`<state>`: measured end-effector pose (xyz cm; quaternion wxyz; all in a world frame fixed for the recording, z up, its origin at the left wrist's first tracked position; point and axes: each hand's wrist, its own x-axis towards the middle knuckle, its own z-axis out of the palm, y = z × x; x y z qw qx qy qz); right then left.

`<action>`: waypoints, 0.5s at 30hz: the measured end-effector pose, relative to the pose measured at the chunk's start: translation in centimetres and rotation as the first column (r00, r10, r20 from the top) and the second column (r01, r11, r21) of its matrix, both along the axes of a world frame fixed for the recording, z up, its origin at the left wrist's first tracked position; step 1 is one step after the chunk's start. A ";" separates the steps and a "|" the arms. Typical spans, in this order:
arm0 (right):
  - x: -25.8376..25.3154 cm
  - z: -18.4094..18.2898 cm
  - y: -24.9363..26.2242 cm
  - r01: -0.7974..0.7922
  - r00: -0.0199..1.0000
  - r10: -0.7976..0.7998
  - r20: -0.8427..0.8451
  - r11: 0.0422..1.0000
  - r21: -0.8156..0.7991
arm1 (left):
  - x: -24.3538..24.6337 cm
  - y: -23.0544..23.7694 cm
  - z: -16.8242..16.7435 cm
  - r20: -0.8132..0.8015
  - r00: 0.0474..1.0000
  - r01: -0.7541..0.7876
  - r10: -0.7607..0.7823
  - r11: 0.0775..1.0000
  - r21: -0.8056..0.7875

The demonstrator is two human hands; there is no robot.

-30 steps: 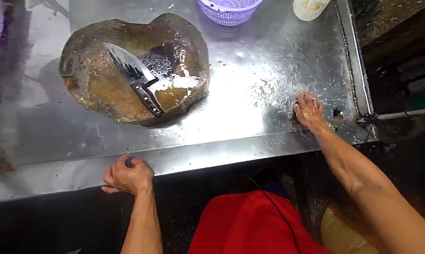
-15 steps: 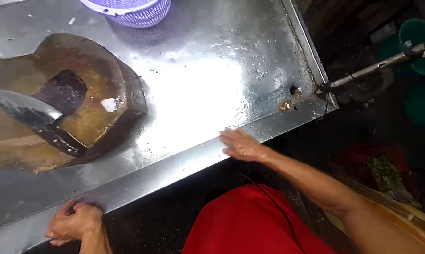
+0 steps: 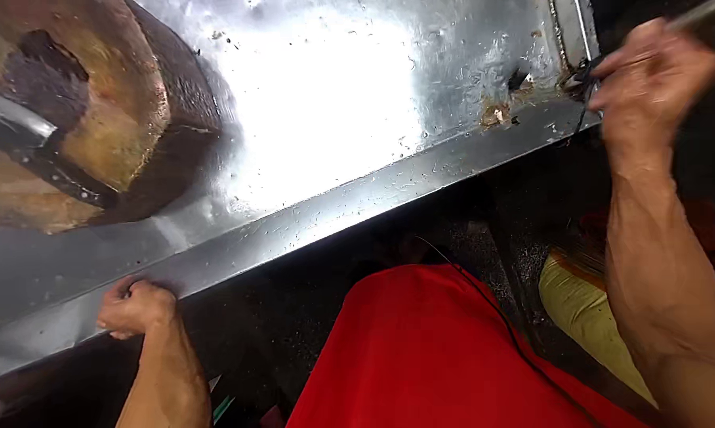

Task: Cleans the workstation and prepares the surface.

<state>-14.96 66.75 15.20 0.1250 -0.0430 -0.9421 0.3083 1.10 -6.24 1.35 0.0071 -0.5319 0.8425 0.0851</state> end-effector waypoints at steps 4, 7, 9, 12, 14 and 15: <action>4.7 -3.2 1.6 0.115 0.975 -0.157 0.155 0.962 0.248 | -0.2 0.7 0.4 0.007 1.000 0.014 -0.014 1.000 0.006; 11.4 -3.8 4.4 0.391 0.919 -0.377 -0.115 0.911 0.132 | -0.1 0.7 0.5 0.016 0.999 0.034 -0.034 0.999 0.002; 17.6 -3.5 6.9 0.521 0.849 -0.511 -0.133 0.852 0.055 | 0.0 0.4 0.4 0.024 0.998 0.060 -0.060 0.998 -0.001; 25.5 -0.8 10.5 0.493 0.847 -0.530 0.027 0.768 -0.408 | 0.4 -0.2 0.0 0.023 0.996 0.084 -0.084 0.996 0.000; 31.9 -1.4 12.2 0.357 0.913 -0.376 0.162 0.538 -0.763 | 0.4 -0.8 -0.5 0.036 0.993 0.117 -0.116 0.993 -0.018; 35.8 -3.1 12.6 0.424 0.887 -0.373 0.272 0.427 -0.798 | 0.5 -1.2 -0.6 0.051 0.988 0.145 -0.143 0.989 -0.029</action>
